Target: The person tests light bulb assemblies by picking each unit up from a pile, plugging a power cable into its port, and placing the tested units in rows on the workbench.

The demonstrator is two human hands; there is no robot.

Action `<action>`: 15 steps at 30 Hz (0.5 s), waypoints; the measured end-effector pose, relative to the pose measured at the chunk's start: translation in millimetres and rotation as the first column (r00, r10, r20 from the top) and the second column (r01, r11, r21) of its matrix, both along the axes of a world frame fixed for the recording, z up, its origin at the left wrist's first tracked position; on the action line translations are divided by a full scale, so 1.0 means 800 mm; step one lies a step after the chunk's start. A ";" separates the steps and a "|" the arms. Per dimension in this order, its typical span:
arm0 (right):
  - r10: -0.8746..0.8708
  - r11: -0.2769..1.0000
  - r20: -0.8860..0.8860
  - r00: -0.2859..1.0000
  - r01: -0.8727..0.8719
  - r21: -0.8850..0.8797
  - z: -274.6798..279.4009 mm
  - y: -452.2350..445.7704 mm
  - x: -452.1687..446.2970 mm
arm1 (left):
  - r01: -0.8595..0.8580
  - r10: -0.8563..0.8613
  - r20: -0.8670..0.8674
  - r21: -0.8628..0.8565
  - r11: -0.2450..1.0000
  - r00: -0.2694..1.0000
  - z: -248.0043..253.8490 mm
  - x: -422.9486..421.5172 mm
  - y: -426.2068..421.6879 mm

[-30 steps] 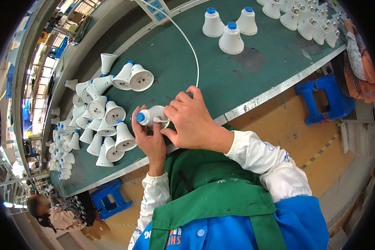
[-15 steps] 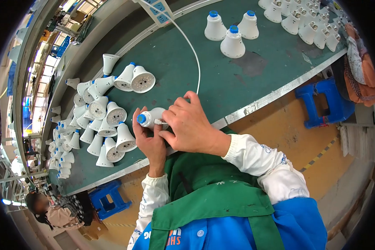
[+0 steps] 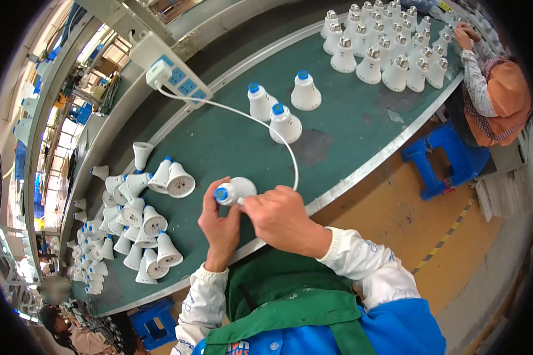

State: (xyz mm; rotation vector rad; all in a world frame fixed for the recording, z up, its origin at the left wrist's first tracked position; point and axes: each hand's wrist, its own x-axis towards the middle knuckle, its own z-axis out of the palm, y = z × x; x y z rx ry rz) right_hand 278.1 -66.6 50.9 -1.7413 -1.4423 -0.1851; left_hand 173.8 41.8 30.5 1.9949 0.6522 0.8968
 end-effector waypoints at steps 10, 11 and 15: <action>0.015 0.989 -0.075 0.997 -0.004 0.150 0.006 -0.022 0.043 | 0.170 -0.167 0.033 -0.211 0.963 0.985 -0.038 0.118 0.096; 0.060 0.984 -0.094 0.994 -0.043 0.174 0.010 -0.022 0.038 | 0.232 -0.205 0.122 -0.292 0.928 0.971 -0.057 0.131 0.103; 0.227 0.957 -0.151 0.962 -0.192 0.218 0.027 -0.021 0.022 | 0.413 -0.420 0.000 -0.174 0.894 0.908 -0.040 0.170 0.099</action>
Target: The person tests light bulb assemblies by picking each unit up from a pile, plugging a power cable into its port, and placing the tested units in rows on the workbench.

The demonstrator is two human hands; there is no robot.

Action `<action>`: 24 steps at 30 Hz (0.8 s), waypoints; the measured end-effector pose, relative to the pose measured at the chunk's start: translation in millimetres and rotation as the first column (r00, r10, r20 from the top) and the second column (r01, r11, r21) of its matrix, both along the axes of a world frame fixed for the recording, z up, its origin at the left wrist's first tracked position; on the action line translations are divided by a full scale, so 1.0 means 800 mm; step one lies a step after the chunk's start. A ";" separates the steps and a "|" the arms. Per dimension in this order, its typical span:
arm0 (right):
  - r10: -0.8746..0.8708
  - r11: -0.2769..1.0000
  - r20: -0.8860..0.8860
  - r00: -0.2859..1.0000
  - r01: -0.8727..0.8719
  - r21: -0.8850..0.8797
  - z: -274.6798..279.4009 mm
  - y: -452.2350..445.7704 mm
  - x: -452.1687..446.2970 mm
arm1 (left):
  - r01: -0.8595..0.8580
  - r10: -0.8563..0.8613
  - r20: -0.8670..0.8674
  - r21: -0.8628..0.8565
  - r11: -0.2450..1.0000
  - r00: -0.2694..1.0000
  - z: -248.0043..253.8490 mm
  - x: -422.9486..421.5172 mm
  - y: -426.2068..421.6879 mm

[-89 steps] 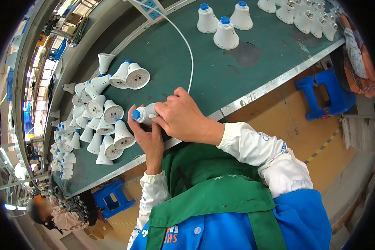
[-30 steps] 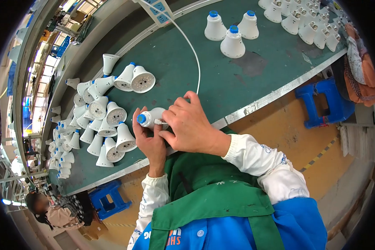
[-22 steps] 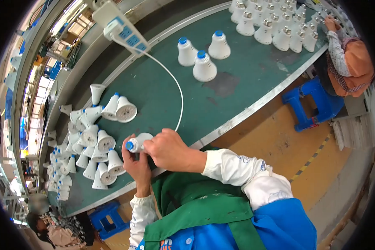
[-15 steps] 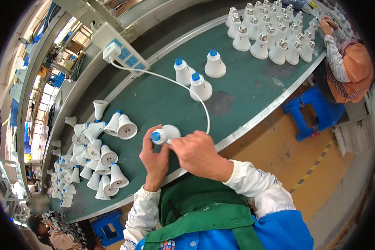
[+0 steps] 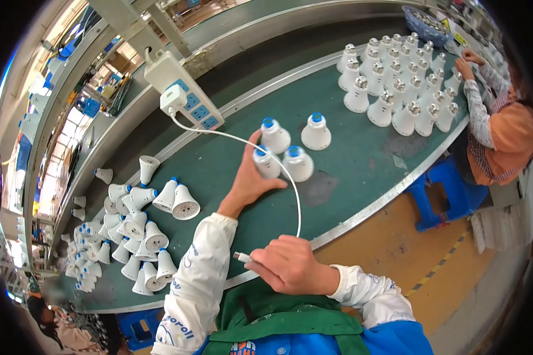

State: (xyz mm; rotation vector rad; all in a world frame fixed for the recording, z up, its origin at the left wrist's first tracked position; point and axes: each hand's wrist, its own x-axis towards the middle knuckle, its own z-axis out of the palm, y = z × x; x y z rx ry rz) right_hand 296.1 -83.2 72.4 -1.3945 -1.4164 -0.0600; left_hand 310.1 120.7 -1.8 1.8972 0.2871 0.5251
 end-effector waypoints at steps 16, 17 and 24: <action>0.121 0.989 -0.210 0.970 -0.135 -0.056 0.013 0.022 0.006 | -0.029 0.447 -0.199 0.891 0.454 0.872 0.056 -0.065 0.005; 0.126 0.987 -0.257 0.958 -0.147 -0.067 0.008 0.022 0.004 | -0.235 0.549 -0.020 0.891 0.390 0.836 0.073 -0.096 0.015; 0.104 0.966 -0.375 0.921 -0.183 -0.183 0.009 0.036 -0.009 | -0.295 0.803 -0.306 0.815 0.499 0.512 0.081 -0.167 0.047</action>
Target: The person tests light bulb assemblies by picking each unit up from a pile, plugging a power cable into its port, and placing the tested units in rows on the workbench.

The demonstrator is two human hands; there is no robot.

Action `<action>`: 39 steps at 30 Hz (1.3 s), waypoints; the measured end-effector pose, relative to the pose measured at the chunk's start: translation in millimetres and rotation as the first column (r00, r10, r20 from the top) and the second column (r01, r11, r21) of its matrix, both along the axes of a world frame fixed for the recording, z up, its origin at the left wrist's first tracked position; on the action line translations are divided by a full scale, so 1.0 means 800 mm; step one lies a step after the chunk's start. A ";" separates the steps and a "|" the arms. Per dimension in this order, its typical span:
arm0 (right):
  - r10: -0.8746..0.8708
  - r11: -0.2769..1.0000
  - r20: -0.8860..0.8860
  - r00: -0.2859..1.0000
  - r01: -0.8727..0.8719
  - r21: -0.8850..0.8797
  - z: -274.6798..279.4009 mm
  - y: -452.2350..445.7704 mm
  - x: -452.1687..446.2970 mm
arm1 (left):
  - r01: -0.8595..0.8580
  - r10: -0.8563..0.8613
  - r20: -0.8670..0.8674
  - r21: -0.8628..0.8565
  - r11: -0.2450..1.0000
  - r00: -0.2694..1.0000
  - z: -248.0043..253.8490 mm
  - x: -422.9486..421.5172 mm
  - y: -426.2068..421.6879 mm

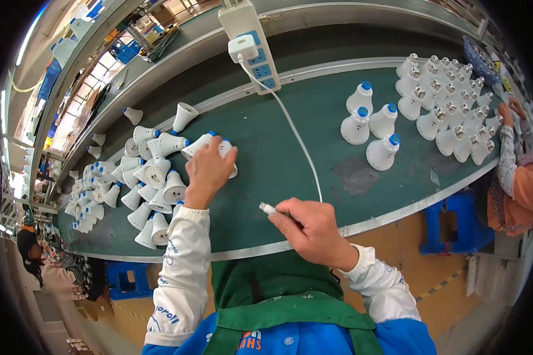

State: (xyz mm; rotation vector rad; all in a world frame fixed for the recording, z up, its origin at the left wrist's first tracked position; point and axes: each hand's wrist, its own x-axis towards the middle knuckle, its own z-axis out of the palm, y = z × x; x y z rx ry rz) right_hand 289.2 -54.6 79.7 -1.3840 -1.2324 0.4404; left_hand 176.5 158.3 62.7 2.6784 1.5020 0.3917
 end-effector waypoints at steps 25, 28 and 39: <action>-0.075 0.974 0.055 0.996 0.085 -0.208 -0.070 0.041 -0.103 | 0.503 -0.001 0.804 -0.371 0.780 0.594 -0.055 -0.131 -0.111; -0.070 0.955 -0.082 0.994 0.043 -0.293 -0.064 0.042 -0.107 | 0.507 0.014 0.803 -0.391 0.768 0.596 -0.051 -0.130 -0.112; 0.050 0.826 -0.368 0.928 -0.246 -0.507 -0.045 0.062 -0.081 | 0.531 -0.005 0.808 -0.382 0.757 0.589 -0.053 -0.132 -0.108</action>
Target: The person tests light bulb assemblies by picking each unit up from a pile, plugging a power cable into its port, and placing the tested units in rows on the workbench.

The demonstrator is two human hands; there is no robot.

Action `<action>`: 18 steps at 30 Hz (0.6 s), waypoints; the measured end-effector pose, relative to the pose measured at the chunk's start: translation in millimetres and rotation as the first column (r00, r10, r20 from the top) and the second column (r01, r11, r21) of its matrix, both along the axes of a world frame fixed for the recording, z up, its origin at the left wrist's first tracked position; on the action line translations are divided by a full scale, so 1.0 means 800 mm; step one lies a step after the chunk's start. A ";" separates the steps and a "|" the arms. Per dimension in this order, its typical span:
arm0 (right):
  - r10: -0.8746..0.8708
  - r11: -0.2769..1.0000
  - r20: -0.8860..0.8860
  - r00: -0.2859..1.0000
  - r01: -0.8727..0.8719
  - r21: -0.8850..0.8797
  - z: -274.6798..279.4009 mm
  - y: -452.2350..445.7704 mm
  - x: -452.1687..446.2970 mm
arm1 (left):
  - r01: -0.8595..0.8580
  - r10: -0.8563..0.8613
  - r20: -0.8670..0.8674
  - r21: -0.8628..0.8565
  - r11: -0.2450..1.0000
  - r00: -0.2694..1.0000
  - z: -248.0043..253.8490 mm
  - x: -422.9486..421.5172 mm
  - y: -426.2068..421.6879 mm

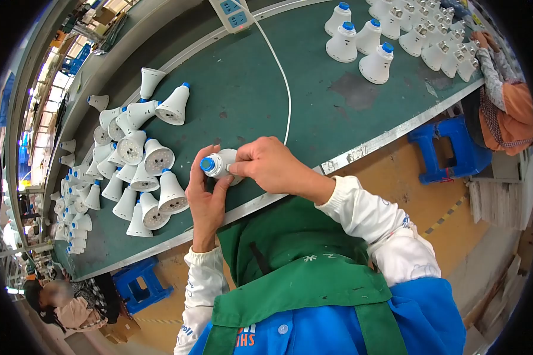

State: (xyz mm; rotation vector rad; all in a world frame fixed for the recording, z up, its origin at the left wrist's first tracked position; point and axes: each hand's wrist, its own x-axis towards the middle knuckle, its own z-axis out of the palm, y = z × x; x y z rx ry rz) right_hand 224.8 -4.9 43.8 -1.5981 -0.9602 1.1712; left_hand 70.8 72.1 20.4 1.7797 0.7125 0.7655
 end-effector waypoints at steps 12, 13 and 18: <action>-0.002 1.000 0.043 0.999 0.002 0.011 -0.011 0.006 -0.005 | -0.072 0.073 -0.005 0.133 0.988 0.997 -0.008 0.009 -0.014; -0.007 1.000 0.046 0.999 0.006 0.018 -0.007 0.004 -0.004 | -0.068 0.069 -0.001 0.140 0.988 0.998 -0.009 0.013 -0.018; 0.019 0.999 0.256 0.967 -0.027 0.028 0.011 -0.010 -0.004 | -0.217 0.263 -0.058 0.415 0.884 0.963 -0.012 0.022 -0.022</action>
